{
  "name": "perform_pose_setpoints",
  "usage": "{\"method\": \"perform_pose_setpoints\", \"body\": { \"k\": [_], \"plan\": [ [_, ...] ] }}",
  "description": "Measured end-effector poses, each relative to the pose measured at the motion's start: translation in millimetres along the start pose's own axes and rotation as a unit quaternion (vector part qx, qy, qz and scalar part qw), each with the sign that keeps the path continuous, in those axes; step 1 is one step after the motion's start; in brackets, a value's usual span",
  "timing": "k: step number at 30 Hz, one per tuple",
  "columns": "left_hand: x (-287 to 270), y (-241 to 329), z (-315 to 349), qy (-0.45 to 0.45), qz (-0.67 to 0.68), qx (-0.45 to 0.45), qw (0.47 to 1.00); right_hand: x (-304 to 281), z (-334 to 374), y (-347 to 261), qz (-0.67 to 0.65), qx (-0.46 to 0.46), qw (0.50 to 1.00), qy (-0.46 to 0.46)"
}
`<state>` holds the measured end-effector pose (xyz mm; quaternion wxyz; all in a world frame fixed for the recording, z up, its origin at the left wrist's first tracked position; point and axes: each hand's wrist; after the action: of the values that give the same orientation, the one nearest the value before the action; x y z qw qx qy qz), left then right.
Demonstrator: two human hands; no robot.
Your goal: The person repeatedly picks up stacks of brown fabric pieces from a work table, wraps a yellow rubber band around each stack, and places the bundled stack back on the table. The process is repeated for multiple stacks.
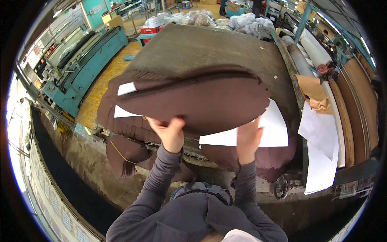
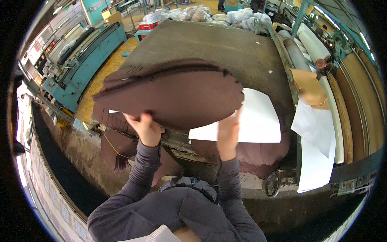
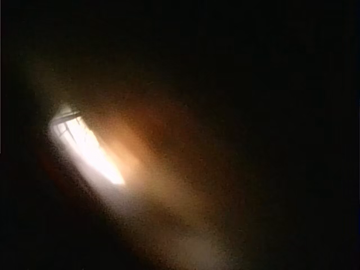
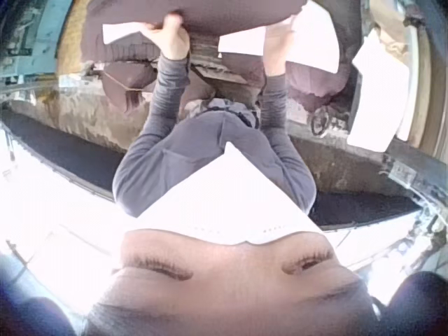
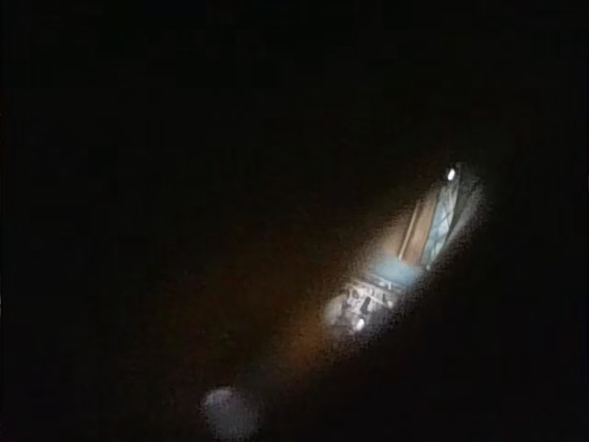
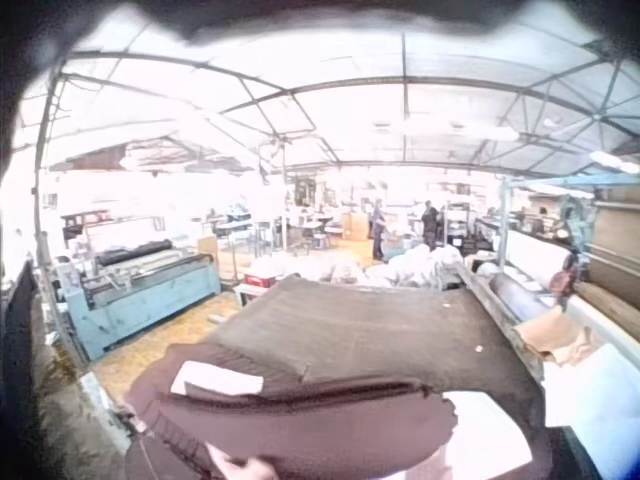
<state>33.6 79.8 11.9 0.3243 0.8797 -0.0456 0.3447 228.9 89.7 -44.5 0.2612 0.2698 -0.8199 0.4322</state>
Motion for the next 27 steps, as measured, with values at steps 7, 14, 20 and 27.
{"method": "perform_pose_setpoints", "body": {
  "k": [7, 14, 20, 27],
  "plan": [
    [-44.7, 47.2, 2.8, -0.038, -0.005, -0.116, 0.993, 75.0, -5.1, 21.0, -0.059, -0.011, 0.998, -0.013],
    [-126.4, 79.8, 40.7, 0.070, -0.046, -0.161, 0.983, 58.4, 66.1, 98.2, -0.324, 0.172, 0.927, 0.084],
    [-172.0, 98.2, 91.4, 0.254, 0.092, -0.293, 0.917, 18.9, 233.4, 138.6, -0.193, 0.474, 0.858, 0.035],
    [-374.6, 72.3, 205.1, 0.265, -0.268, -0.576, 0.726, -53.6, 251.4, 188.5, 0.287, 0.534, 0.778, -0.164]
  ]
}}
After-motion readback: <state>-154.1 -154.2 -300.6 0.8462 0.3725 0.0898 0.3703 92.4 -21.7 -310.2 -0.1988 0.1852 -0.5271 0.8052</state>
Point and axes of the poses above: each hand's wrist, its own z-axis away from the middle knuckle, its own x-axis out of the palm, y = z × x, and after that the axes turned 5 degrees about -z, right-handed
